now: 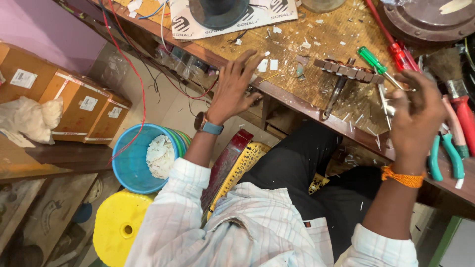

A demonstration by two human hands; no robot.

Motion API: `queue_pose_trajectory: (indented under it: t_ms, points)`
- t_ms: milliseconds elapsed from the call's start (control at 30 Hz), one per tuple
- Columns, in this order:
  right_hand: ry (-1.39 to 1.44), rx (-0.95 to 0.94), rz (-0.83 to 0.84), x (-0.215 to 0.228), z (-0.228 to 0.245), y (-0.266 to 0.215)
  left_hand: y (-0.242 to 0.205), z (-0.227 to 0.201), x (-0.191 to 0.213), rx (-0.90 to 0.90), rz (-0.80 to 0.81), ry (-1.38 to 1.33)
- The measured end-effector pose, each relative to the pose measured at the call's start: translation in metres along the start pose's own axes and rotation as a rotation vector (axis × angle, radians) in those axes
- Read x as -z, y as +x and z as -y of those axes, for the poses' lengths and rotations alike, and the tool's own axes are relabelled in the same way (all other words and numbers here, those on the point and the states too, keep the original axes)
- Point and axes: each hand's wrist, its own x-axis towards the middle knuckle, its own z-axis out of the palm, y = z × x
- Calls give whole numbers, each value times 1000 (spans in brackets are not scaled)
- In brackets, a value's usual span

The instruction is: The person works on a small electrical component, likely a motor stator, at a cluttered workbench. They use a screwdriver to adjust the copper windings and scissors to cut small white plastic pieces, which they then insert into the component's slots.

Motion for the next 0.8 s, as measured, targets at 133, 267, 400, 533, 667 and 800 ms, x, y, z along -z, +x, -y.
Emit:
queue_pose_trajectory:
  t_ms: [133,267,400,533,667,800]
  points:
    - [57,-91,-28,19,0,-12,4,6,3,-59,33,-64]
    - [155,-161,-90,32,-6,-31,-6,9,4,-104,-37,-78]
    - [-179,-37,-88,47,-16,-55,-15,11,-4,-72,-59,-167]
    - [-628,-27,-23,56,-22,-73,-10,15,-7,-51,-39,-237]
    - [-637,-209,20,50,-17,-80,-7,15,-6,-12,-44,-348]
    - [-719,-210,49,47,-3,-80,-10,-7,-17,44,-293,-508]
